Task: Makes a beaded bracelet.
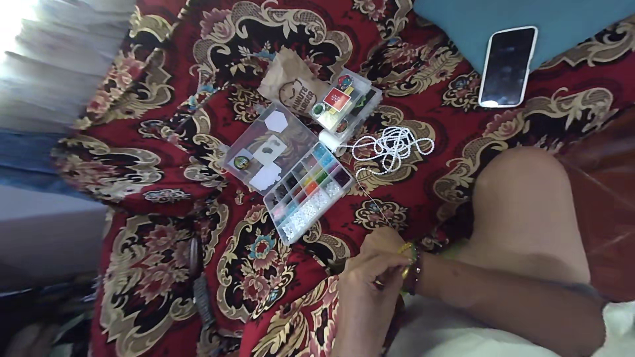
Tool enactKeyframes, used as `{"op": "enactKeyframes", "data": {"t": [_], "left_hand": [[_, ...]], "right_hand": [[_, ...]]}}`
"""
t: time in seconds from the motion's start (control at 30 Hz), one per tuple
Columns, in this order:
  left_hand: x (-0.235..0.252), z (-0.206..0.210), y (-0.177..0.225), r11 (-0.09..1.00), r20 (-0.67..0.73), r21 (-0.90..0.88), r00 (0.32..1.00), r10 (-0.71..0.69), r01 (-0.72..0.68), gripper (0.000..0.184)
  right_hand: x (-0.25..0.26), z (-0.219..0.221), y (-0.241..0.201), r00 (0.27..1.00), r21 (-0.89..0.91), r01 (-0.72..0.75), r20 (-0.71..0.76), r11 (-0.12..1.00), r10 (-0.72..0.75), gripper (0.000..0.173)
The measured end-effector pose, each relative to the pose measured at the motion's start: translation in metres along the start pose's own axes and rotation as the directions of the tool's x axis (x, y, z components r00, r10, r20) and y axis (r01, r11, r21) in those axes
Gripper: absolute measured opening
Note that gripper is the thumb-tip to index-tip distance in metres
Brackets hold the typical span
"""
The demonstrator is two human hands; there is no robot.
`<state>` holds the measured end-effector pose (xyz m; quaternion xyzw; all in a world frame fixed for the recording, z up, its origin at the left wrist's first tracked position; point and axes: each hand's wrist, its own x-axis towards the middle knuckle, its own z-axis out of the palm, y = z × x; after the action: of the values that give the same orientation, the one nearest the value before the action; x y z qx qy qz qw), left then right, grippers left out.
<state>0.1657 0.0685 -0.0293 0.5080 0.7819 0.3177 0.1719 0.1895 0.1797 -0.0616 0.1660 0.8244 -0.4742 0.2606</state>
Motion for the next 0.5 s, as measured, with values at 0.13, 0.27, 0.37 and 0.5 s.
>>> {"op": "enactKeyframes", "data": {"t": [0.13,0.27,0.37,0.5], "left_hand": [[-0.001,0.002,0.01,0.986,-0.015,0.162,0.999,0.035,-0.032,0.012],[0.0,0.002,0.015,0.976,0.0,0.214,0.999,0.051,-0.05,0.013],[0.001,0.0,0.016,0.977,0.025,0.211,0.999,0.038,-0.042,0.014],[0.0,0.002,0.013,0.965,0.045,0.259,0.998,0.032,-0.042,0.015]], "right_hand": [[-0.005,-0.009,0.0,0.996,-0.023,0.034,0.085,0.999,-0.032,0.041],[-0.009,-0.014,-0.004,0.996,-0.029,-0.008,0.083,1.0,0.011,0.042],[0.001,-0.011,0.006,0.996,0.013,0.001,0.092,1.0,-0.003,0.043],[-0.006,-0.014,0.001,0.991,-0.059,-0.023,0.127,0.998,0.03,0.04]]}}
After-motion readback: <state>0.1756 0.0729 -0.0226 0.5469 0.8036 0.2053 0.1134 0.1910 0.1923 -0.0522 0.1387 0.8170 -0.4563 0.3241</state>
